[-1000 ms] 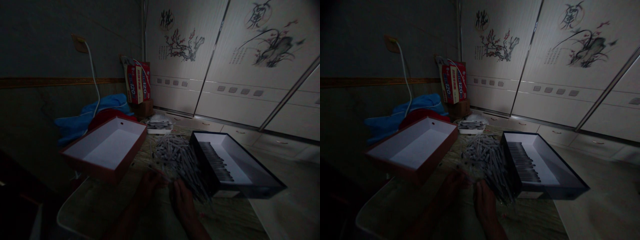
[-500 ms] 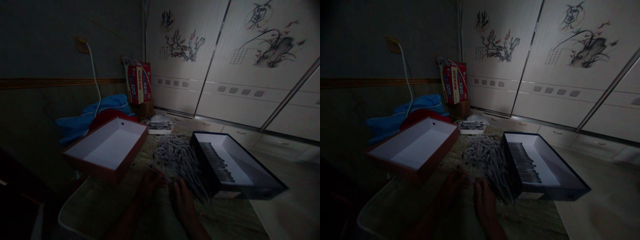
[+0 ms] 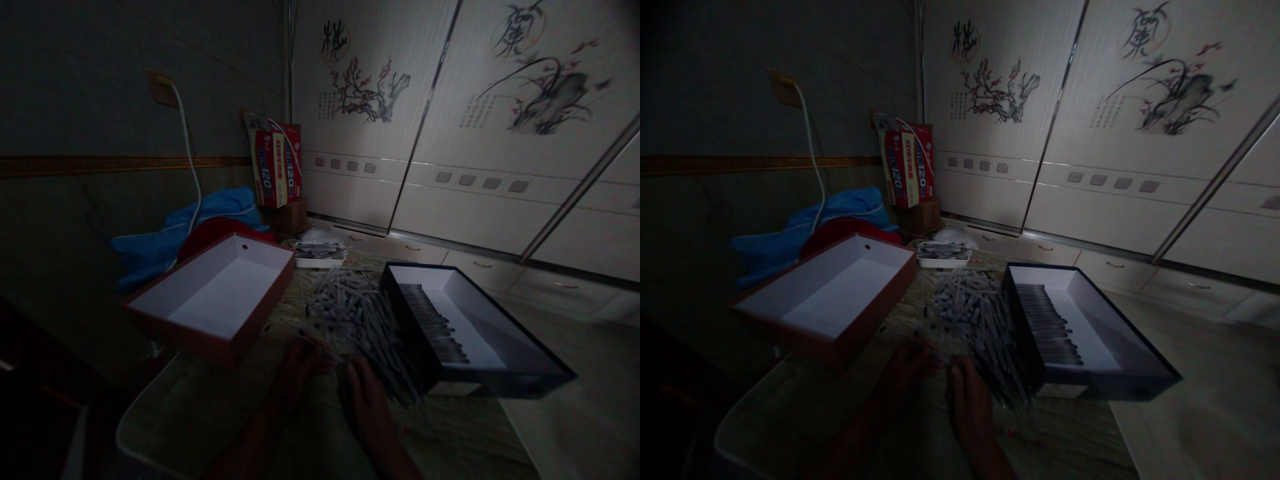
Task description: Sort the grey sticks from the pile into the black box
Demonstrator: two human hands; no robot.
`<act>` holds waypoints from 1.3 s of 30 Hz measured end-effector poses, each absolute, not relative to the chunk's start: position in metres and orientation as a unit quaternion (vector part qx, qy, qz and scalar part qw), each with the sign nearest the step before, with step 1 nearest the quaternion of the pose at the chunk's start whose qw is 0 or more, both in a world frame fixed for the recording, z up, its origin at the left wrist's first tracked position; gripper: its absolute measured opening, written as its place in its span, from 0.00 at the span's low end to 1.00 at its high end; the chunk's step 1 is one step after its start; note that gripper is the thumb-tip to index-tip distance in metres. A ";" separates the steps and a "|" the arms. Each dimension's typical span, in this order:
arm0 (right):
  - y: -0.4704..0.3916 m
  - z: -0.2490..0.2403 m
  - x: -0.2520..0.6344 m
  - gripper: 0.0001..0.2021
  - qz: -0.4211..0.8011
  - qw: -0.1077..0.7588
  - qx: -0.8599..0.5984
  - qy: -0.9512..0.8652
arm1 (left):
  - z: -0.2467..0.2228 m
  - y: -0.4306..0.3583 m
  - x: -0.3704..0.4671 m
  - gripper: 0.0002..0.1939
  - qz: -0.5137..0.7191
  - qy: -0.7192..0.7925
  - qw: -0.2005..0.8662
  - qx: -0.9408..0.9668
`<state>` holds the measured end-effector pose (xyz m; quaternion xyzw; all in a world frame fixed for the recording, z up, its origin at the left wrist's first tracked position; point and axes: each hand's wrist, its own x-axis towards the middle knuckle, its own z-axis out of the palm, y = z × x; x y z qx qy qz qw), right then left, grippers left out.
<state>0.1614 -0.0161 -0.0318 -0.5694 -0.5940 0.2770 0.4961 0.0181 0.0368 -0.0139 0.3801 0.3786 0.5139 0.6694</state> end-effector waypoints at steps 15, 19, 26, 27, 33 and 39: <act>-0.015 -0.036 0.163 0.18 0.222 0.497 -0.568 -0.617 | -0.008 0.033 0.019 0.12 0.488 0.370 0.675 0.411; -0.017 -0.029 0.159 0.17 0.262 0.488 -0.570 -0.606 | -0.008 0.035 0.019 0.11 0.503 0.373 0.674 0.393; -0.015 -0.033 0.161 0.16 0.261 0.480 -0.567 -0.617 | -0.013 0.036 0.018 0.12 0.499 0.371 0.675 0.397; -0.015 -0.034 0.162 0.16 0.256 0.479 -0.568 -0.619 | -0.014 0.037 0.018 0.11 0.496 0.370 0.674 0.402; -0.018 -0.032 0.162 0.12 0.173 0.478 -0.584 -0.633 | -0.011 0.035 0.019 0.10 0.482 0.390 0.643 0.450; -0.017 -0.037 0.163 0.14 0.146 0.474 -0.534 -0.685 | -0.016 0.033 0.023 0.09 0.437 0.424 0.562 0.560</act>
